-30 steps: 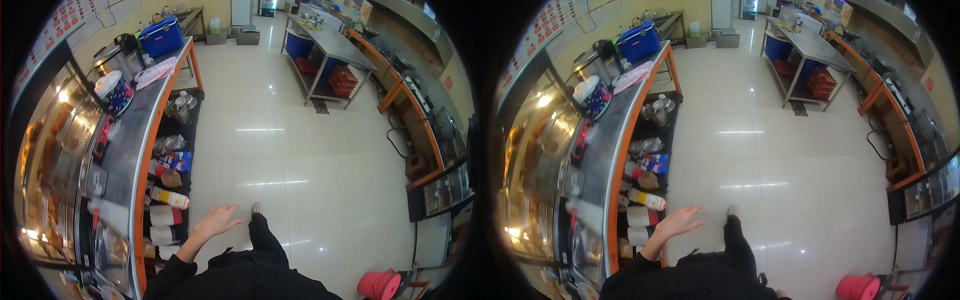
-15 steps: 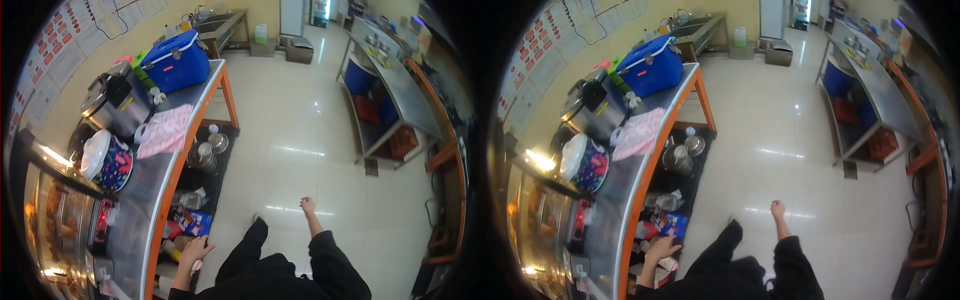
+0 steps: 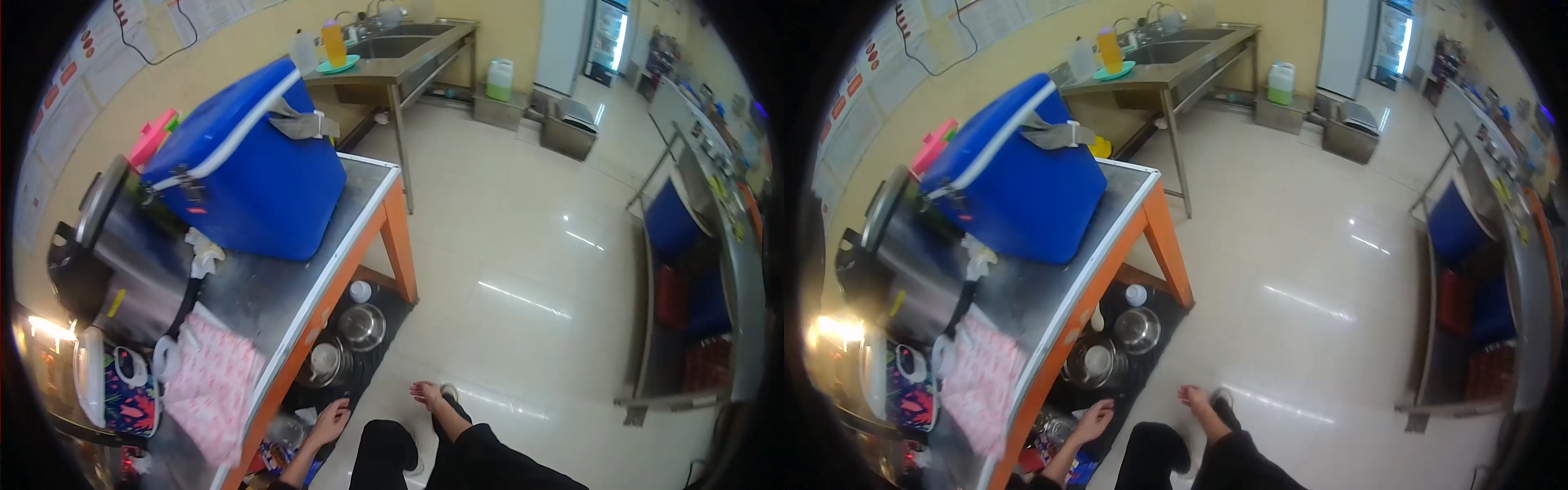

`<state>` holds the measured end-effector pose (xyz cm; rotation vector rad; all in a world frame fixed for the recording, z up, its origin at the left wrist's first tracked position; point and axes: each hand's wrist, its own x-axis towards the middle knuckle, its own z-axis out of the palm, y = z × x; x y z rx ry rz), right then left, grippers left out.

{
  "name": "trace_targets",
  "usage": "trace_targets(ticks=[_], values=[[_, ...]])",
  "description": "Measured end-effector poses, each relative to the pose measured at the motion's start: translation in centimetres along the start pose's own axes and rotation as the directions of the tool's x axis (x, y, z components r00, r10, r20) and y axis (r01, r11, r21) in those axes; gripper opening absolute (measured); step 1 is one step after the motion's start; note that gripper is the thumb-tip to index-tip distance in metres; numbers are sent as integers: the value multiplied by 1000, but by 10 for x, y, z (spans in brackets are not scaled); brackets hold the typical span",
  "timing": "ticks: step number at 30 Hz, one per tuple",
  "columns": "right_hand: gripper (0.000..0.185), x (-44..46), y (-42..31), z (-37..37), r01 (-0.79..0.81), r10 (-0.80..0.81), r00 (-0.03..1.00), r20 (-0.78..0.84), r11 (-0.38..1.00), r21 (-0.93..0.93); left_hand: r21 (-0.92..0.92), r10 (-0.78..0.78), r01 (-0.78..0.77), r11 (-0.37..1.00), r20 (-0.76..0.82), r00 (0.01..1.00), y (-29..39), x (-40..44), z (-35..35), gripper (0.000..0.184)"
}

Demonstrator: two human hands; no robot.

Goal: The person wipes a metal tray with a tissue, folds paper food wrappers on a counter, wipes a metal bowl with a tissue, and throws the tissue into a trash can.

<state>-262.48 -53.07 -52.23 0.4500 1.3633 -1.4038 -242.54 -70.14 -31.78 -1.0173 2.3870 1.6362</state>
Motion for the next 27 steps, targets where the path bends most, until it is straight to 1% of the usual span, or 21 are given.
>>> trace_targets(ticks=[2,4,6,8,9,10,12,13,14,15,16,17,18,19,21,22,23,24,25,26,27], values=[[24,85,-8,22,9,-21,993,118,995,104,243,57,-31,970,-101,993,-54,113,28,36],[25,165,0,39,24,-64,976,208,982,188,496,204,-101,863,-158,966,-113,228,53,39],[28,245,0,60,89,-159,945,286,966,243,605,144,43,795,-257,956,-147,323,60,41],[31,286,-21,83,54,-102,975,199,971,234,471,34,219,855,-472,881,-162,398,53,45],[33,312,-23,88,34,-72,985,159,972,231,388,-30,299,872,-569,822,-175,423,49,47],[36,331,-20,92,123,-150,973,175,980,154,332,-148,399,855,-580,801,-188,437,43,50],[39,350,-20,104,77,-89,992,94,990,117,217,-363,571,792,-585,726,-220,473,25,55],[40,356,-24,110,58,-64,997,47,993,105,136,-407,548,826,-528,745,-237,486,19,58],[50,396,4,115,139,-139,990,3,990,26,56,-446,527,848,-463,766,-268,493,18,60],[53,390,-7,122,111,-114,991,-74,993,-40,-26,-480,511,859,-387,787,-286,498,18,62],[56,366,-23,128,73,-89,984,-153,992,-104,-14,-508,541,841,-363,781,-290,499,18,64],[58,348,-34,133,27,-65,970,-235,986,-165,2,-520,568,823,-399,755,-286,498,17,65],[62,356,-28,133,41,-74,977,-199,985,-166,17,-531,594,804,-431,730,-272,494,21,66],[63,366,-32,133,-25,-10,981,-193,984,-178,30,-538,618,785,-460,706,-250,489,27,66],[66,367,-35,128,-169,131,974,-182,963,-211,24,-494,615,788,-571,655,-193,466,42,63],[76,360,-36,127,-148,149,989,10,988,-45,25,-466,614,789,-627,624,-164,452,50,62],[86,343,-49,125,-154,126,971,202,980,126,75,-326,499,863,-671,666,-154,439,58,58],[93,337,-56,123,-250,175,937,304,941,229,134,-177,375,917,-706,686,-145,425,66,54],[100,332,-62,121,-358,221,889,401,882,307,267,12,282,922,-746,666,-124,406,76,48],[99,322,-69,115,-377,146,836,529,854,360,327,153,157,932,-748,646,-103,382,84,47],[97,310,-78,105,-399,60,769,636,823,404,408,298,36,912,-720,626,-89,357,90,47]])
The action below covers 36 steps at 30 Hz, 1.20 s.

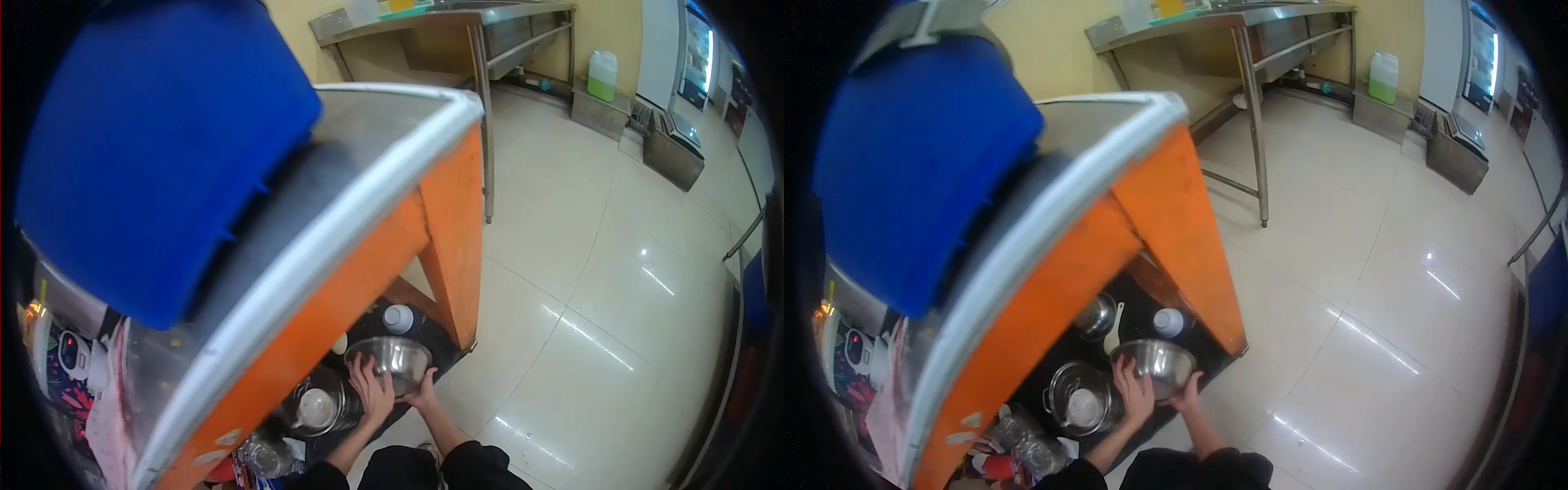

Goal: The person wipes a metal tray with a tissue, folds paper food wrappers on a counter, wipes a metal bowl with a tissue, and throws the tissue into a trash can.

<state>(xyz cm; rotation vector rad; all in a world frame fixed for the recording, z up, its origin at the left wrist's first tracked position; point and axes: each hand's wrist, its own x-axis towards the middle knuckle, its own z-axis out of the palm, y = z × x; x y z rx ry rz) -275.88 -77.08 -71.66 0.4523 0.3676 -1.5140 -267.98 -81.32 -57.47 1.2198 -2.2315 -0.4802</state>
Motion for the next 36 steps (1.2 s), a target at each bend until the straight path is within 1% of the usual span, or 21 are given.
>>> trace_targets(ticks=[1,3,5,7,8,9,10,13,17,19,20,22,24,25,27,28,30,31,33,35,36], values=[[90,-10,-9,0,33,-51,949,311,997,63,-39,122,-122,992,-18,992,8,-18,-22,47],[77,-29,-19,-2,18,-173,586,791,979,201,-150,303,-313,938,-86,949,21,-49,-63,49],[63,-127,-27,85,261,-212,867,451,964,-49,-294,391,-427,855,-173,904,39,-90,-109,51],[58,-210,-31,157,351,-279,925,259,888,-296,-476,219,-303,826,-224,950,56,-134,-146,50],[60,-239,-33,181,388,-289,911,294,843,-373,-624,84,-229,747,-254,964,72,-152,-164,44],[65,-270,-31,201,422,-290,896,336,789,-446,-551,72,-200,810,-246,967,112,-146,-204,50],[70,-299,-27,224,404,-267,906,329,778,-481,-641,-83,-63,765,-194,978,135,-154,-228,55],[81,-369,-5,286,328,-180,938,297,735,-593,-803,-451,246,543,-31,892,205,-168,-315,63],[86,-430,37,349,253,-49,955,292,650,-717,-464,-559,508,726,34,829,248,-189,-416,49],[87,-453,64,374,159,66,963,260,641,-751,-622,-570,418,662,-57,819,253,-220,-447,51],[88,-451,82,388,117,142,955,262,628,-769,-685,-572,339,645,-139,809,249,-230,-459,52],[83,-461,131,424,-18,313,925,216,602,-798,-641,-611,370,673,-199,766,241,-264,-490,57],[70,-440,176,409,-148,433,900,43,398,-905,-789,-772,477,387,6,636,248,-288,-548,61],[66,-427,208,400,-106,460,888,3,211,-972,-831,-822,436,345,-43,568,240,-309,-560,62],[56,-408,277,377,34,473,880,-38,-144,-989,-901,-892,340,271,-102,440,221,-354,-576,64],[50,-414,321,379,353,542,827,149,-296,-887,-886,-909,327,329,-203,365,212,-380,-583,65],[48,-434,413,389,638,672,696,252,-419,-646,-826,-898,352,439,-387,212,190,-436,-592,66],[47,-429,457,378,633,762,629,154,-387,-670,-793,-841,283,540,-521,146,180,-460,-603,65],[44,-424,549,355,605,888,457,-39,-343,-719,-803,-829,255,538,-559,-11,173,-513,-640,63],[37,-445,633,336,447,863,383,-329,-485,-752,-805,-806,270,528,-575,-140,160,-568,-671,58],[36,-462,669,331,366,817,339,-466,-571,-735,-705,-717,386,595,-683,-141,165,-584,-701,57]])
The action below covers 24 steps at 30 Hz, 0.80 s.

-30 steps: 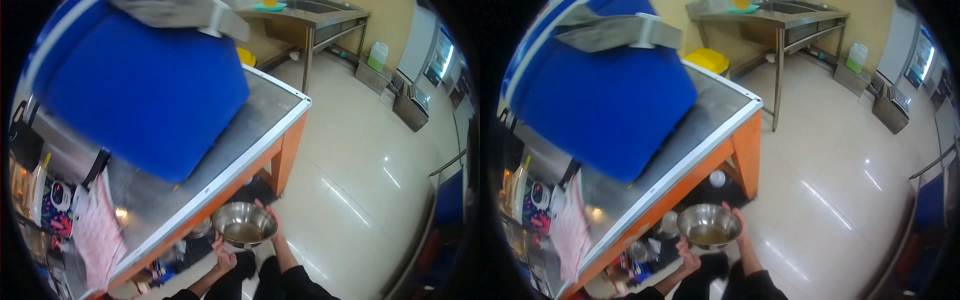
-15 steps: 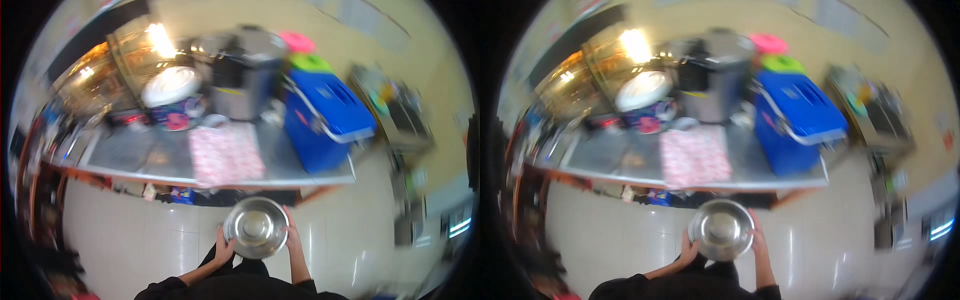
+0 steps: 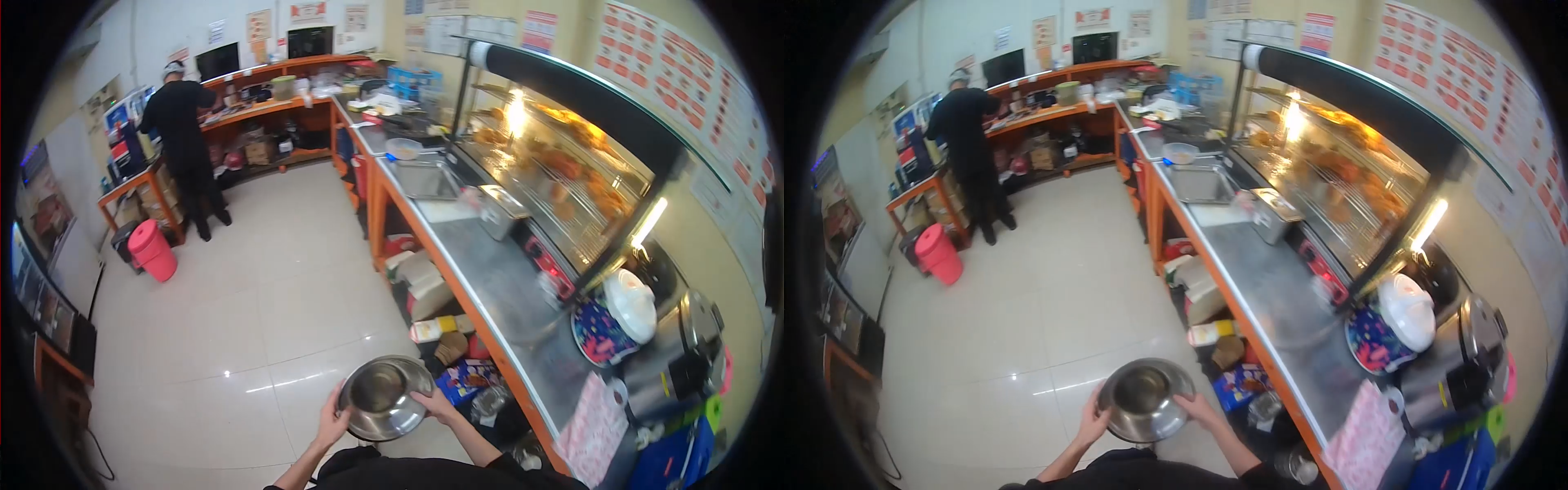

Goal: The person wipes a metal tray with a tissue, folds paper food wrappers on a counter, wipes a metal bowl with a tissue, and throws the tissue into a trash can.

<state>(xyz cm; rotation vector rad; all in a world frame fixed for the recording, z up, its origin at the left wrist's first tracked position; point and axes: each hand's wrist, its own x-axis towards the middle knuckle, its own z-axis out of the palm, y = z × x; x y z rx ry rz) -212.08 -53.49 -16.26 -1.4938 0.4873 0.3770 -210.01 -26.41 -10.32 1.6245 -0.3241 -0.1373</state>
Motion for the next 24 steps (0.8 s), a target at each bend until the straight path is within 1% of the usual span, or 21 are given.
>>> trace_targets(ticks=[1,3,4,5,6,8,9,10,12,14,15,18,19,21,22,23,24], values=[[39,16,-24,20,38,-38,999,-1,996,-87,-2,-3,3,1000,-69,998,-5,16,-20,55],[36,39,-60,39,233,-227,973,50,940,-251,33,-11,17,999,-170,985,-8,39,-49,54],[35,48,-78,42,326,-322,944,70,886,-328,59,-2,15,998,-208,978,-8,53,-55,55],[30,48,-105,47,362,-375,927,25,871,-332,80,9,10,997,-236,972,-8,73,-58,56],[30,63,-113,42,444,-481,875,-61,845,-299,-39,-78,71,997,-229,970,-4,95,-54,57],[28,92,-123,30,591,-646,724,-243,762,-264,-263,-262,209,942,-184,947,4,133,-41,59],[28,104,-129,13,514,-599,738,-311,797,-316,-281,-232,181,943,-159,960,-6,156,-36,59],[27,114,-139,-8,431,-550,746,-376,829,-357,-303,-276,216,928,-170,946,-14,175,-28,58],[26,114,-188,-34,478,-556,665,-499,830,-288,-421,-342,271,866,-104,934,-19,221,-11,56],[26,144,-181,-67,430,-424,604,-675,886,-171,-452,-393,365,814,35,919,-18,269,2,54],[27,155,-182,-78,433,-355,571,-740,897,-96,-458,-416,419,784,114,902,-17,292,7,54],[31,185,-172,-101,489,-131,450,-884,864,121,-346,-419,525,778,336,843,-21,359,17,55],[34,189,-167,-108,531,-45,512,-858,802,275,-305,-385,506,806,379,842,-25,382,21,54],[36,178,-202,-100,544,160,488,-858,713,443,-240,-342,481,843,449,825,-36,413,25,52],[37,175,-215,-94,543,262,482,-836,660,520,-226,-339,470,853,447,828,-34,423,28,52],[37,180,-214,-94,549,269,494,-827,641,537,-213,-331,455,865,441,834,-27,438,32,53],[37,184,-219,-91,589,276,490,-827,594,548,-202,-315,432,879,433,844,-23,453,36,54]])
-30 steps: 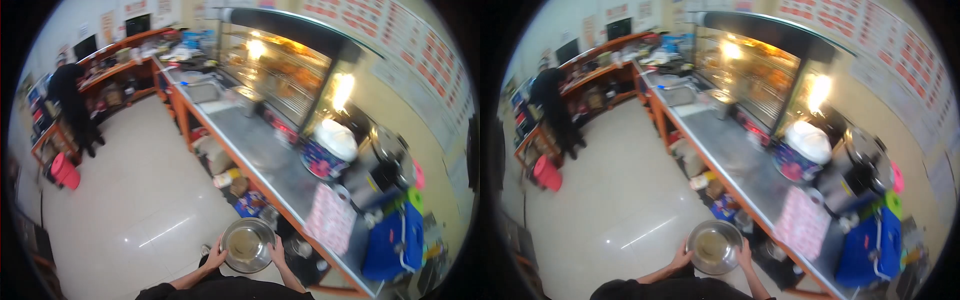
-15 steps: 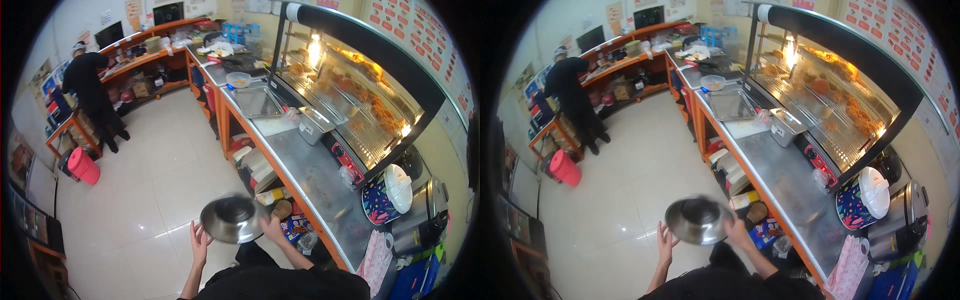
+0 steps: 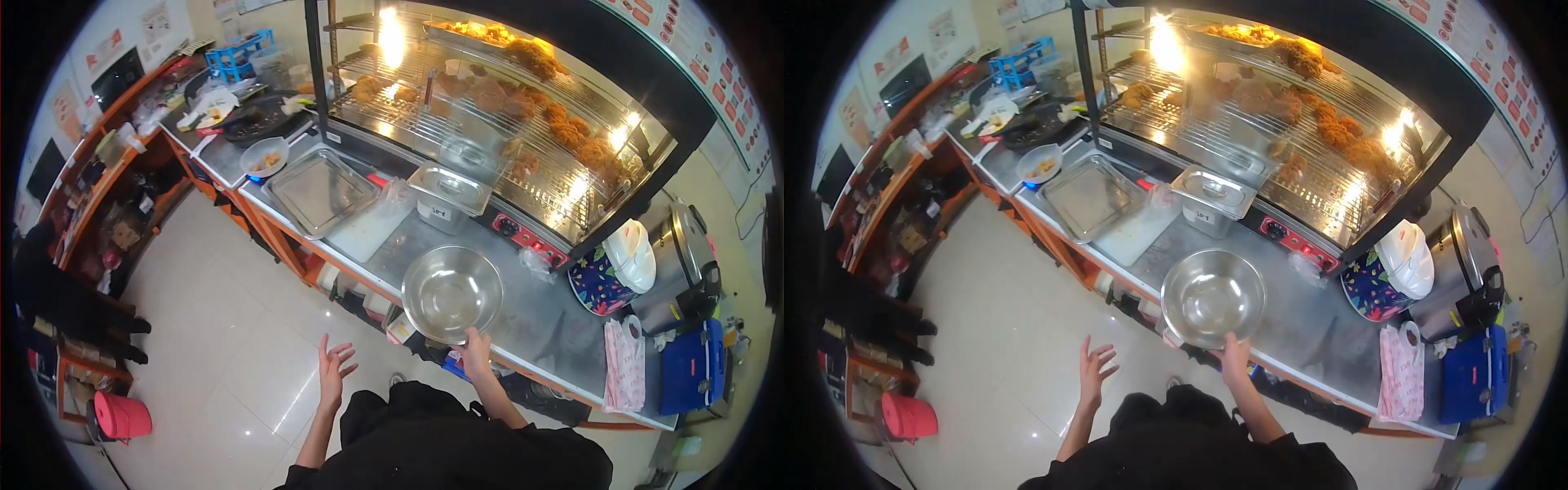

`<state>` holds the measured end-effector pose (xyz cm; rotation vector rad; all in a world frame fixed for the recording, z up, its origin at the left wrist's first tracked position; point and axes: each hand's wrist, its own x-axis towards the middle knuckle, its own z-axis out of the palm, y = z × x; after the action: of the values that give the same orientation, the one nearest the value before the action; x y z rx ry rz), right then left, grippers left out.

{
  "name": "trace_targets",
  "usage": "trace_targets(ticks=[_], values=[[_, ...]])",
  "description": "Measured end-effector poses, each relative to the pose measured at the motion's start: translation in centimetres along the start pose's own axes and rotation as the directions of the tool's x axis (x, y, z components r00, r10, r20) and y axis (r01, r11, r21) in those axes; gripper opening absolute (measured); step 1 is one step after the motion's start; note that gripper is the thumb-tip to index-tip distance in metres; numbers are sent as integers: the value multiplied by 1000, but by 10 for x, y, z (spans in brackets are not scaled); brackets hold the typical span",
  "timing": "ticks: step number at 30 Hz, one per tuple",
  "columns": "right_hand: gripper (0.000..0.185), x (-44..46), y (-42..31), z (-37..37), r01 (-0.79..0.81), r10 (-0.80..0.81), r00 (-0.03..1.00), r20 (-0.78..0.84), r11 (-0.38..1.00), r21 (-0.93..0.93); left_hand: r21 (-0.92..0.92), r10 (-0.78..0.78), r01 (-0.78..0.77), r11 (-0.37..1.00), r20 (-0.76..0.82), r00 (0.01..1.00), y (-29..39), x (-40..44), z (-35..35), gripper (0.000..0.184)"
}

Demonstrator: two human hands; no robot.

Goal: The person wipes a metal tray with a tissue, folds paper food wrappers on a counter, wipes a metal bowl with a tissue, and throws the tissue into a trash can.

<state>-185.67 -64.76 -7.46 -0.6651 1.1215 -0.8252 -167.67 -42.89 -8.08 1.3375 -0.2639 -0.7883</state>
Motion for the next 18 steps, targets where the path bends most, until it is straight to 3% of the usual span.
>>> trace_targets(ticks=[2,5,7,9,11,12,14,16,17,18], values=[[36,-4,3,17,0,0,1000,-5,991,135,-51,-62,64,997,30,998,5,23,-3,64],[34,-8,10,28,2,3,998,-59,997,79,-61,-197,204,977,106,975,8,44,-5,73],[36,-11,26,21,5,-9,999,42,996,86,-14,-316,327,945,225,922,4,53,-9,78],[39,-34,38,39,-9,7,996,93,1000,16,109,-315,296,949,403,859,8,51,-14,84],[42,-58,54,84,-132,128,983,132,991,23,199,-382,327,924,420,823,18,45,-17,79],[40,-59,78,101,-101,107,963,247,994,-37,210,-310,245,946,376,873,16,48,-30,73],[31,-57,118,141,-217,219,893,394,975,-49,249,-159,85,965,295,942,13,57,-55,64],[26,-63,124,194,-174,302,834,462,938,-298,124,-264,249,961,125,956,55,63,-87,54],[25,-52,138,210,-35,314,792,523,879,-475,45,-326,324,945,38,945,71,63,-107,50],[26,-33,157,223,119,341,741,578,781,-613,-20,-266,265,964,-55,962,69,65,-129,47]])
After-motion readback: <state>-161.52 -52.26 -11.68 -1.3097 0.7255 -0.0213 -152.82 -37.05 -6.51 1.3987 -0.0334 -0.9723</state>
